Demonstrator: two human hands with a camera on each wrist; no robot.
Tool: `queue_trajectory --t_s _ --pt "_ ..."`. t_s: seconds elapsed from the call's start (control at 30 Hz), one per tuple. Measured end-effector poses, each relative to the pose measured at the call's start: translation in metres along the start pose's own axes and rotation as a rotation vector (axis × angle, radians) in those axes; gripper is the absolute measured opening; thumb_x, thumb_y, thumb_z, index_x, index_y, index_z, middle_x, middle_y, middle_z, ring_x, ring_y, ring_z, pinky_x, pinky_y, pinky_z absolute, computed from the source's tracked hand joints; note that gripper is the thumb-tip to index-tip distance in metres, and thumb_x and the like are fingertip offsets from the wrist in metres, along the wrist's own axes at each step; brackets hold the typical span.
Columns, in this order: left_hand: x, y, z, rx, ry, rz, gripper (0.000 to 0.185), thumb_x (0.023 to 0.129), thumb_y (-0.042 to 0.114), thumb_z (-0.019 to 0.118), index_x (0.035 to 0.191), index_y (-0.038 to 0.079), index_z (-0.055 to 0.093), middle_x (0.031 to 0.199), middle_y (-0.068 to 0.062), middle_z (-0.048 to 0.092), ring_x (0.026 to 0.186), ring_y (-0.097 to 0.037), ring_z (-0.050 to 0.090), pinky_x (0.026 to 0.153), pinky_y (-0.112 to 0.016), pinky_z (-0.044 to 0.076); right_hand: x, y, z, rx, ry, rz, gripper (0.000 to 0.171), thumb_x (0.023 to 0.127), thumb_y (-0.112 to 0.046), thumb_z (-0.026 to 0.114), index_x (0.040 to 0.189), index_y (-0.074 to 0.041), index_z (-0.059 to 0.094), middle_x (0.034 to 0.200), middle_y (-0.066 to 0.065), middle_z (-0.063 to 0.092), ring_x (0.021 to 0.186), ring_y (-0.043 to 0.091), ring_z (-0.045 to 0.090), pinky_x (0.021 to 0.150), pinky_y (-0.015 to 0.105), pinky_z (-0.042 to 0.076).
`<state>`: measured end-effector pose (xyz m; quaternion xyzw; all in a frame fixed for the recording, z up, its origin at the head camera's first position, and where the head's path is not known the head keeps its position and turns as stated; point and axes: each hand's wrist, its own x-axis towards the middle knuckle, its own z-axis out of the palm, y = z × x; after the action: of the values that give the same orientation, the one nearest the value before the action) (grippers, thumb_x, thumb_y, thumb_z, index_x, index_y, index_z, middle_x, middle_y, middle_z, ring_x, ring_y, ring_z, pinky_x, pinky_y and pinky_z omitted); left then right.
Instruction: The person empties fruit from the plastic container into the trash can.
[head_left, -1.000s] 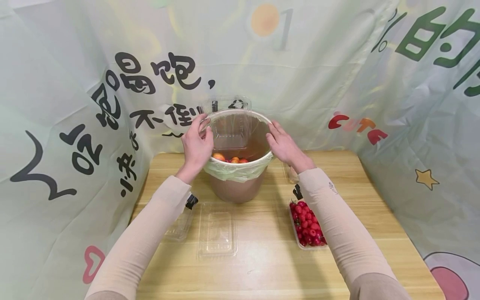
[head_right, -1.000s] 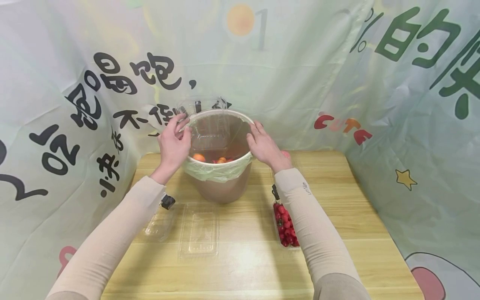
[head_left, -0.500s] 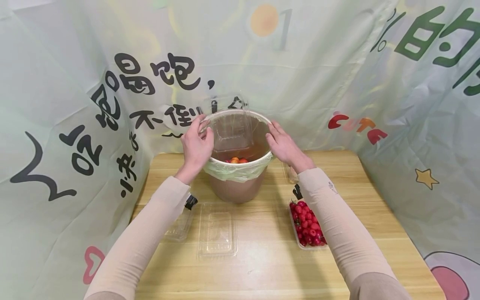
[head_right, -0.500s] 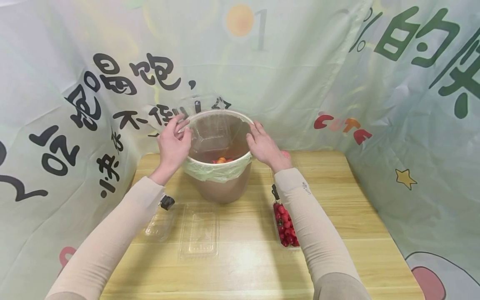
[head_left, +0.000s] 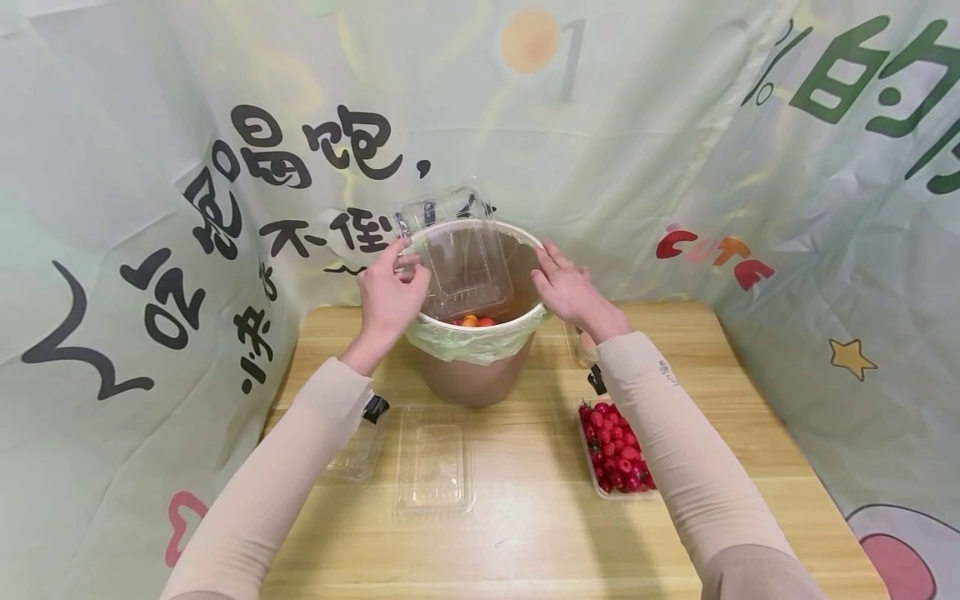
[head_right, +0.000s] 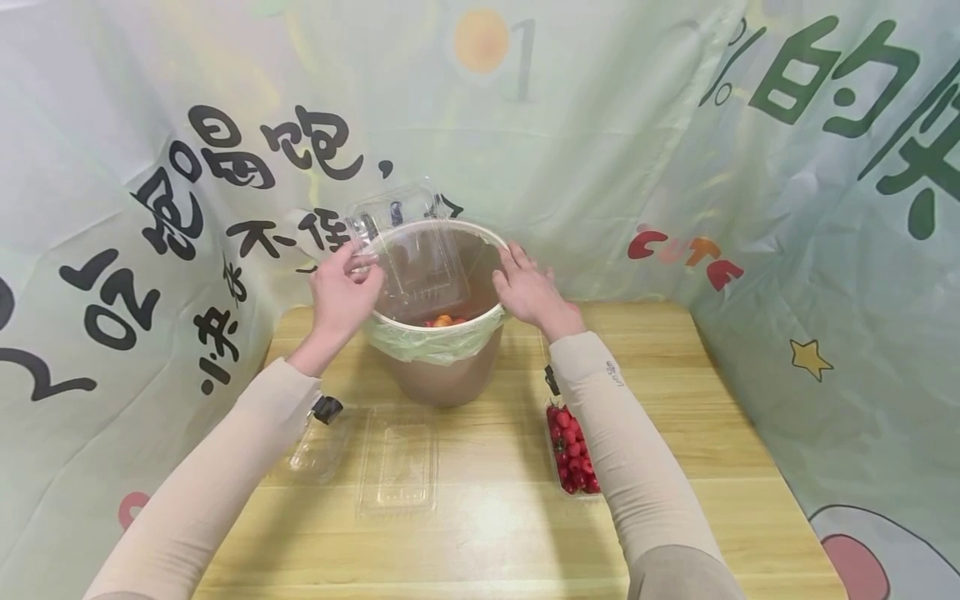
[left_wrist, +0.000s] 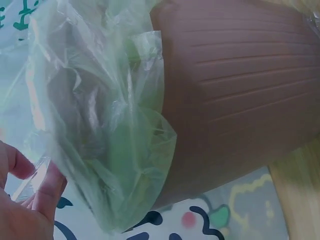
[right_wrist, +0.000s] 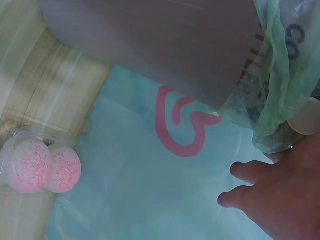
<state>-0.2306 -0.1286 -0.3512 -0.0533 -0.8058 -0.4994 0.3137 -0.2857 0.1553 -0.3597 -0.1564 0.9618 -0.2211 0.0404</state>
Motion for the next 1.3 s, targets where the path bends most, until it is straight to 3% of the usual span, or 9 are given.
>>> queue_trajectory --t_s 0.17,0.37,0.47,0.67,0.93,1.2,1.3 --pt "-0.002 0.008 -0.004 0.003 -0.001 0.004 0.043 0.087 0.005 0.064 0.130 0.000 0.071 0.103 -0.018 0.081 0.082 -0.032 0.081 0.073 -0.043 0.067 0.000 0.002 0.001 -0.023 0.003 -0.001 0.066 0.112 -0.040 0.023 0.170 -0.012 0.012 0.179 0.013 0.003 0.162 0.048 0.009 0.127 0.076 0.003" --pt "-0.002 0.017 -0.009 -0.053 0.009 -0.003 0.041 0.089 0.003 0.062 0.129 0.000 0.069 0.104 -0.021 0.080 0.080 -0.032 0.081 0.062 -0.016 0.061 -0.001 0.003 0.002 -0.015 0.006 -0.001 0.066 0.112 -0.041 0.022 0.170 -0.013 0.012 0.179 0.013 0.001 0.162 0.048 0.008 0.127 0.076 0.002" --pt "-0.001 0.021 -0.012 -0.097 0.000 -0.026 0.042 0.089 0.003 0.062 0.130 0.000 0.069 0.103 -0.020 0.080 0.078 -0.034 0.080 0.057 -0.011 0.057 -0.001 0.003 0.002 -0.005 0.009 0.000 0.066 0.111 -0.041 0.022 0.170 -0.013 0.011 0.179 0.013 0.000 0.163 0.047 0.007 0.127 0.076 0.002" --pt "-0.004 0.028 -0.020 -0.037 -0.031 -0.054 0.040 0.086 0.007 0.066 0.125 0.002 0.073 0.095 -0.013 0.082 0.078 -0.027 0.080 0.065 -0.011 0.056 0.000 0.004 0.003 0.009 0.016 -0.003 0.066 0.111 -0.040 0.021 0.170 -0.013 0.012 0.179 0.014 0.002 0.163 0.045 0.008 0.128 0.075 0.004" --pt "-0.016 0.038 -0.031 -0.014 -0.188 -0.108 0.035 0.087 0.010 0.067 0.121 0.006 0.074 0.095 -0.012 0.082 0.065 -0.007 0.071 0.060 -0.020 0.058 0.000 0.003 0.003 0.026 0.010 0.000 0.066 0.112 -0.042 0.022 0.171 -0.016 0.009 0.179 0.011 -0.002 0.163 0.044 0.007 0.129 0.072 0.001" --pt "-0.029 0.041 -0.035 -0.126 -0.270 -0.145 0.040 0.087 0.001 0.064 0.127 0.000 0.070 0.097 -0.020 0.079 0.063 -0.028 0.074 0.053 -0.029 0.062 -0.001 0.002 0.002 0.028 0.014 -0.003 0.066 0.112 -0.043 0.022 0.171 -0.018 0.008 0.179 0.011 -0.002 0.164 0.041 0.007 0.129 0.071 0.001" --pt "-0.036 0.041 -0.036 -0.133 -0.287 -0.171 0.041 0.087 0.000 0.063 0.128 -0.001 0.069 0.101 -0.023 0.079 0.066 -0.030 0.074 0.053 -0.028 0.062 0.000 0.002 0.002 0.031 0.014 -0.002 0.066 0.111 -0.043 0.022 0.171 -0.018 0.008 0.179 0.011 -0.001 0.164 0.040 0.007 0.129 0.071 0.002"
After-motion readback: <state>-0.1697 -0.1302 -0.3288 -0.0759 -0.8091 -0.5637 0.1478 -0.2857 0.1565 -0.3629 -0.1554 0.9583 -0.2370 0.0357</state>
